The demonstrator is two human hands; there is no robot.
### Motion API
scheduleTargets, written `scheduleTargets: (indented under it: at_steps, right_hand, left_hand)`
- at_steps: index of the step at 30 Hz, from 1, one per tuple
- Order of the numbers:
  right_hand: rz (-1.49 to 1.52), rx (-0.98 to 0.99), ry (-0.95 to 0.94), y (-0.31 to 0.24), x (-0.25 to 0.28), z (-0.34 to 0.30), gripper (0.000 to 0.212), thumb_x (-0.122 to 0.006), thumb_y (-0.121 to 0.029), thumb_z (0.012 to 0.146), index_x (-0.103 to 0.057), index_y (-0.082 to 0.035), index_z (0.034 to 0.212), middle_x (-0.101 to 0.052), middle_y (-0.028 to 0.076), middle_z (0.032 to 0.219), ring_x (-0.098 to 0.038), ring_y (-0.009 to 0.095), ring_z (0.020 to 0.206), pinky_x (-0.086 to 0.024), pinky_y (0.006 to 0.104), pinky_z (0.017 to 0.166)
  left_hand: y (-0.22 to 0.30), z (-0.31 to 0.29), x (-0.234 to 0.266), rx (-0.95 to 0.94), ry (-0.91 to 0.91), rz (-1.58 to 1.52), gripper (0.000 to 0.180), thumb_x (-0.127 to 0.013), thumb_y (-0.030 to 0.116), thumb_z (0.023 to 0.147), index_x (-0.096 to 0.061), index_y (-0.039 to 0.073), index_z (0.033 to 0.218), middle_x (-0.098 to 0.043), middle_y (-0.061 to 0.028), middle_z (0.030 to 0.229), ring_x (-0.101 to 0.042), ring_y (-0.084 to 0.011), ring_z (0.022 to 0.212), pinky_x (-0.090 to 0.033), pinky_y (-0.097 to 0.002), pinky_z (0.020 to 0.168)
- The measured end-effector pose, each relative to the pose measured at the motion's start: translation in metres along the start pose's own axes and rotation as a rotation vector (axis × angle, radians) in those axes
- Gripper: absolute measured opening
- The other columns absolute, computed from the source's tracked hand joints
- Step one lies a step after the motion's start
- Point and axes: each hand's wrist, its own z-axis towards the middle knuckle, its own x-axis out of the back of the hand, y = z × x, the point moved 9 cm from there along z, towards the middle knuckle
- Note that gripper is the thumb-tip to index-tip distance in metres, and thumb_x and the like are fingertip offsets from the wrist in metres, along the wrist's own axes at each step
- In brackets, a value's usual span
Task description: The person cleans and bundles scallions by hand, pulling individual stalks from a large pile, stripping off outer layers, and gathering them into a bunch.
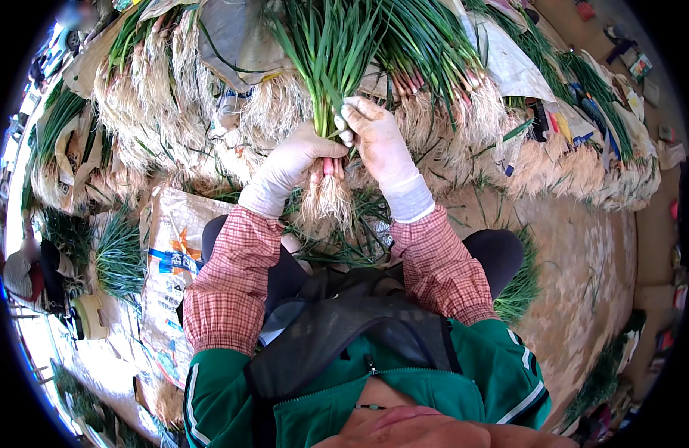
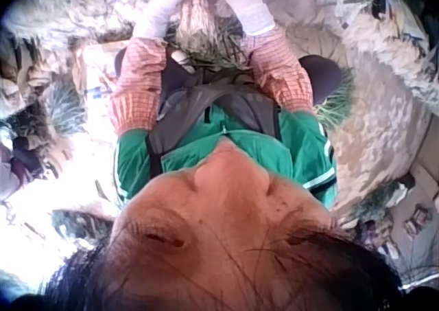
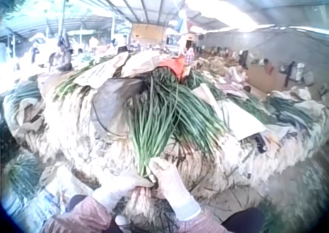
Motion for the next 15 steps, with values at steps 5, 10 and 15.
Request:
scheduleTargets:
  at_steps: [5,10,15]
  right_hand:
    - [0.721,-0.001,-0.027,0.005,0.009,-0.014,0.017,-0.047,-0.006,0.094,-0.051,0.002,0.109,-0.047,0.001,0.08,-0.043,0.011,0.07,-0.036,0.0232,0.067]
    - [0.985,0.053,0.131,0.018,0.085,-0.029,0.012,-0.046,-0.003,0.089,-0.053,0.0,0.098,-0.042,0.001,0.072,-0.04,0.014,0.063,-0.036,0.0293,0.062]
    - [-0.589,-0.041,0.299,0.058,0.195,-0.091,0.011,-0.053,-0.01,0.088,-0.062,-0.005,0.091,-0.057,0.003,0.074,-0.052,0.014,0.064,-0.044,0.0297,0.057]
  left_hand:
    - [0.014,-0.006,-0.013,0.013,-0.013,-0.028,0.023,-0.065,-0.001,0.077,-0.057,-0.005,0.098,-0.063,-0.0096,0.068,-0.06,-0.0134,0.048,-0.047,-0.0199,0.04]
    - [0.046,-0.016,-0.017,-0.192,-0.073,-0.191,0.061,-0.066,-0.001,0.076,-0.039,-0.006,0.131,-0.058,-0.0075,0.087,-0.059,-0.0132,0.06,-0.053,-0.0222,0.048]
    - [0.082,-0.027,0.013,-0.378,-0.04,-0.169,0.059,-0.063,0.002,0.08,-0.038,-0.005,0.133,-0.057,-0.0068,0.09,-0.062,-0.0167,0.065,-0.053,-0.0209,0.051]
